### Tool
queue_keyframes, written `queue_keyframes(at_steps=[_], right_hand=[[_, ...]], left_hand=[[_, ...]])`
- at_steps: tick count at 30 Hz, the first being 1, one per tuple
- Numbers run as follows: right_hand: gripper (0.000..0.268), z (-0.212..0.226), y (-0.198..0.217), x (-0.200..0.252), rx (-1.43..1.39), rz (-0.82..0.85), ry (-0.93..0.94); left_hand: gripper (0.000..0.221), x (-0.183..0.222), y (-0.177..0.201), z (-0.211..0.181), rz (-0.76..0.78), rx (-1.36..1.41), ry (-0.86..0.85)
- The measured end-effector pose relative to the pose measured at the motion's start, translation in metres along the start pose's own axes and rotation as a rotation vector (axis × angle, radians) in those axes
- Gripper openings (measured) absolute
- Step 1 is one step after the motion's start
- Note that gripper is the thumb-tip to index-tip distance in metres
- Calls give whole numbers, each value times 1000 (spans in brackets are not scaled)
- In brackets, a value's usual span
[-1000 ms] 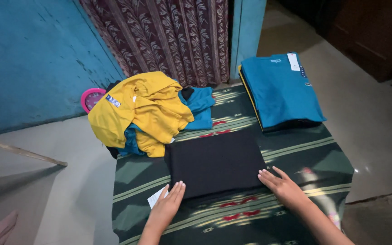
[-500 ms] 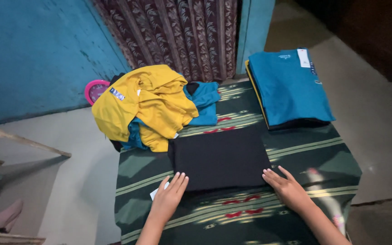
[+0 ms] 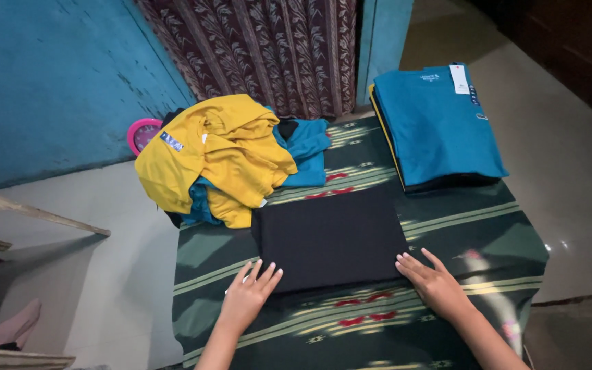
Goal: Folding and smoothing out various t-shirts on a mat
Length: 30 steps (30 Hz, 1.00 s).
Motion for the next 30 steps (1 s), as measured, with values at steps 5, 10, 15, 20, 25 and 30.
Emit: queue_keyframes(at_steps=[5, 10, 15, 20, 25, 30], right_hand=[[47, -3, 3, -6, -58, 68, -97], [27, 25, 49, -55, -114, -110, -107], [48, 33, 23, -109, -57, -214, -195], [59, 18, -32, -110, 39, 162, -395], [60, 15, -41, -107, 56, 182, -397], [61, 17, -36, -108, 106, 179, -409]], left_hand=[[63, -4, -26, -6, 423, 149, 219], [56, -70, -8, -50, 546, 198, 288], [58, -163, -10, -97, 53, 416, 410], [55, -167, -49, -115, 103, 404, 588], [57, -135, -38, -80, 192, 337, 709], [61, -76, -59, -16, 153, 156, 806]])
Point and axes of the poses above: each hand's wrist, its own x-axis away from the middle knuckle, its own y-axis out of the back of the hand, z = x × y, the point moved 8 cm from there along -x, towards the middle knuckle, and after that the axes turned 1 degree about -z, right-handed, at the moved point
